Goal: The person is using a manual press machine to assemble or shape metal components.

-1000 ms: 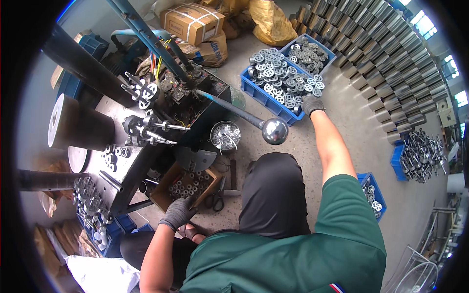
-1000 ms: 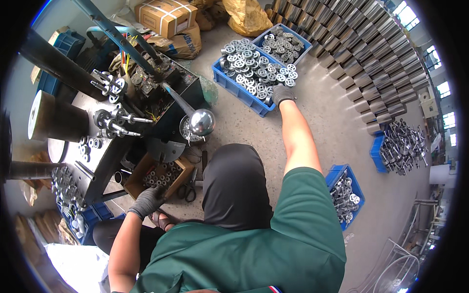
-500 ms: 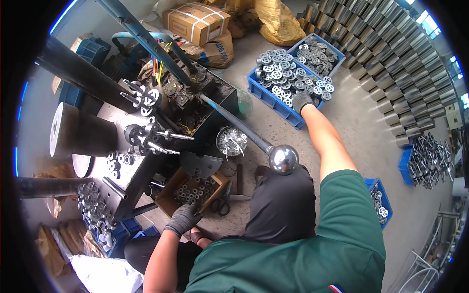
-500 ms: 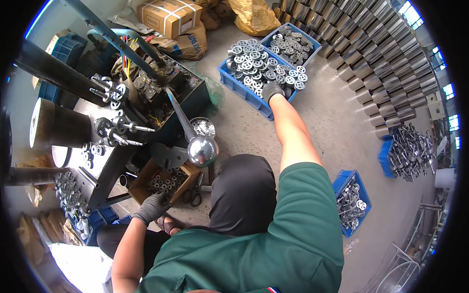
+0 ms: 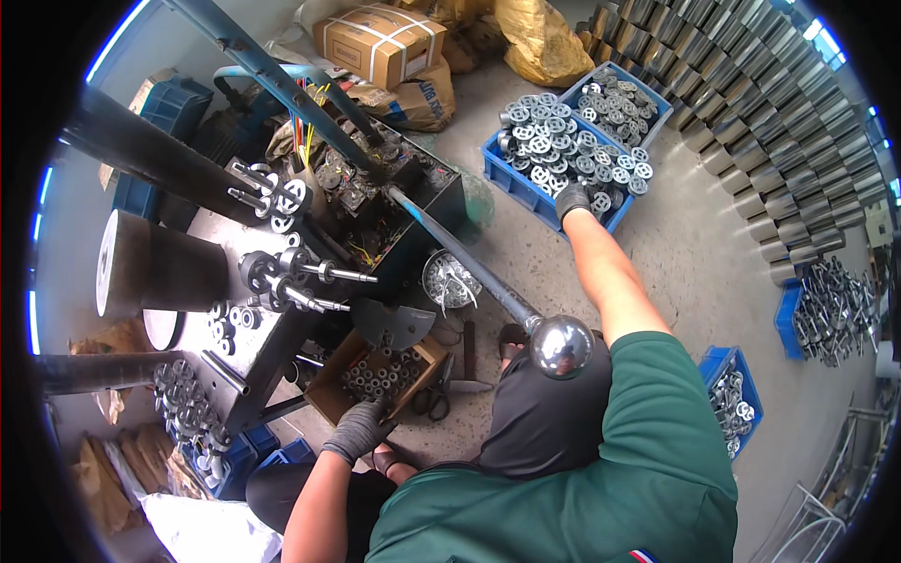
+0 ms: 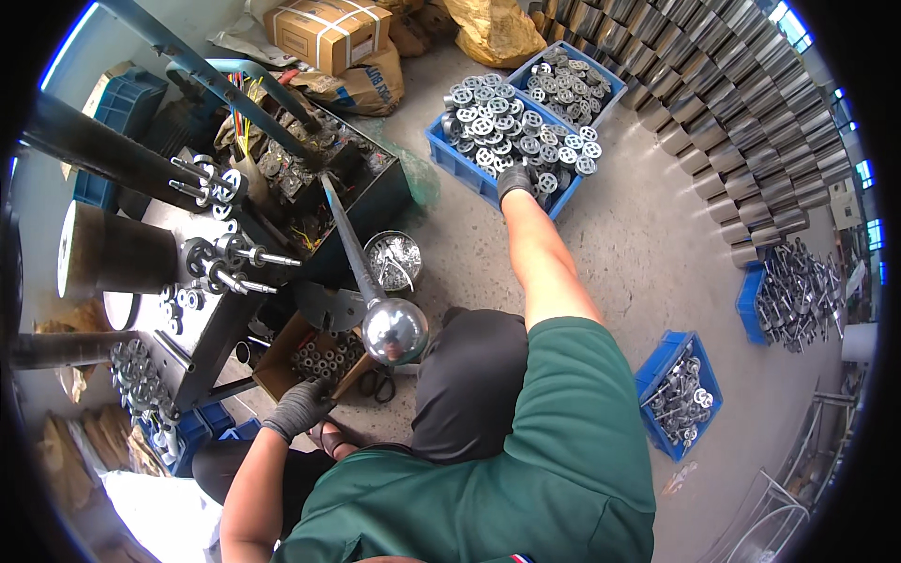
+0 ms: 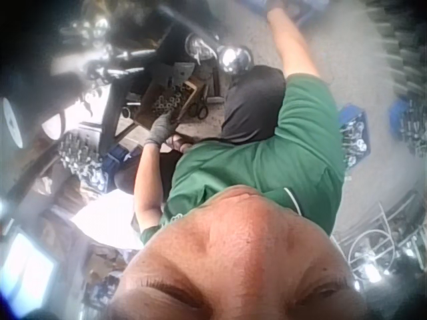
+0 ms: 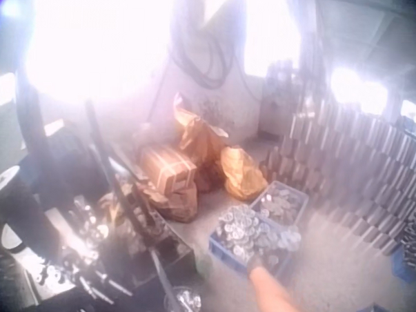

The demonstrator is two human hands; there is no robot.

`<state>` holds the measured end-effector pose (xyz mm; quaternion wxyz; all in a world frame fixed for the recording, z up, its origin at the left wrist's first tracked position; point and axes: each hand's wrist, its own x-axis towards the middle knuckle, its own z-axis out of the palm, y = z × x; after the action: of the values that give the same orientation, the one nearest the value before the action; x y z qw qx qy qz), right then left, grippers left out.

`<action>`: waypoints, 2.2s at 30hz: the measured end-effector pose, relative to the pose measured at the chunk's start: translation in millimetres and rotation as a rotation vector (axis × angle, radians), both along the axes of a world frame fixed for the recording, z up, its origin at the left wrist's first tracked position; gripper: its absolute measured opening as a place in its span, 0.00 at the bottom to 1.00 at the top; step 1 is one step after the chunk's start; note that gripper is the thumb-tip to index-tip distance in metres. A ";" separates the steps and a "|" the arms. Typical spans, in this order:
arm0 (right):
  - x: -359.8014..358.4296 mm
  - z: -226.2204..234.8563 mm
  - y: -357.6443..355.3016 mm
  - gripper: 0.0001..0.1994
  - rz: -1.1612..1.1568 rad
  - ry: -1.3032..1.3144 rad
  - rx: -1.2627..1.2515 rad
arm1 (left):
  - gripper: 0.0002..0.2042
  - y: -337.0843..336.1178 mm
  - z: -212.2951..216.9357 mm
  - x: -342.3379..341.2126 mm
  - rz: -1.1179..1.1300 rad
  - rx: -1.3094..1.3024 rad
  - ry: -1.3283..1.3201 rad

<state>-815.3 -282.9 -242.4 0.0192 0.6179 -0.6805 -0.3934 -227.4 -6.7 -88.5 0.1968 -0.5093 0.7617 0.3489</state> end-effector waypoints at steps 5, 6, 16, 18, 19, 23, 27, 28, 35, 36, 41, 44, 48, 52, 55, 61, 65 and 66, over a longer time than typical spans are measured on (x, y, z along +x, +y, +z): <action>12.2 20.3 19.1 0.17 -0.257 -0.163 -0.112 | 0.25 4.8 -0.3 11.2 0.013 -0.005 0.013; 8.8 38.8 30.2 0.17 -0.293 -0.225 -0.167 | 0.25 3.5 -0.2 8.3 0.008 -0.003 0.019; -35.1 66.3 84.0 0.26 -0.707 -0.655 -0.588 | 0.25 3.4 3.1 0.4 0.002 -0.009 0.049; -34.6 68.6 80.1 0.28 -0.728 -0.638 -0.590 | 0.25 2.4 1.5 0.9 0.006 -0.019 0.053; -34.0 69.6 77.6 0.31 -0.748 -0.617 -0.587 | 0.25 2.4 1.4 0.9 0.013 -0.007 0.054; -25.7 70.9 66.4 0.37 -0.827 -0.558 -0.569 | 0.24 5.4 -9.7 9.5 0.013 0.002 0.030; -21.6 76.2 57.2 0.39 -0.919 -0.534 -0.540 | 0.23 6.1 -9.1 10.9 0.023 0.046 0.024; -16.0 80.5 56.9 0.40 -0.925 -0.525 -0.509 | 0.23 5.9 -6.9 11.5 0.021 0.044 0.015; -26.4 70.7 53.7 0.38 -0.920 -0.512 -0.519 | 0.22 0.5 1.4 -1.6 0.060 0.068 0.039; -26.8 72.0 55.7 0.38 -0.944 -0.543 -0.527 | 0.21 1.2 1.7 -0.7 0.064 0.057 0.062; -14.8 92.6 64.0 0.40 -0.948 -0.685 -0.551 | 0.22 8.1 7.0 11.6 0.094 0.032 0.049; -44.3 63.2 71.2 0.40 -1.026 -0.816 -0.655 | 0.22 5.5 4.8 11.7 0.058 0.030 -0.006; -169.5 15.6 119.2 0.31 -1.241 -1.307 -1.051 | 0.22 -15.2 -2.9 -22.6 -0.036 0.003 0.083; -83.3 50.1 128.3 0.28 -1.379 -1.862 -0.837 | 0.21 3.8 26.2 3.8 0.025 -0.105 0.084; -50.6 101.1 146.2 0.25 -1.223 -1.984 -0.508 | 0.21 9.3 42.4 0.0 0.029 -0.151 0.117; 75.3 261.9 181.1 0.19 -0.656 -1.941 0.052 | 0.21 23.5 84.1 -11.9 0.023 -0.351 0.291; 186.6 353.1 199.5 0.30 -0.293 -1.903 0.298 | 0.20 27.6 115.8 -15.1 -0.006 -0.386 0.400; 217.2 370.0 207.0 0.31 -0.222 -1.854 0.291 | 0.21 30.0 118.8 -13.7 -0.008 -0.383 0.438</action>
<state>-598.1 -75.9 127.7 -0.6443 0.6126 -0.4235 0.1739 -241.1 23.4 30.2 -0.0707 -0.4469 0.8399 0.2998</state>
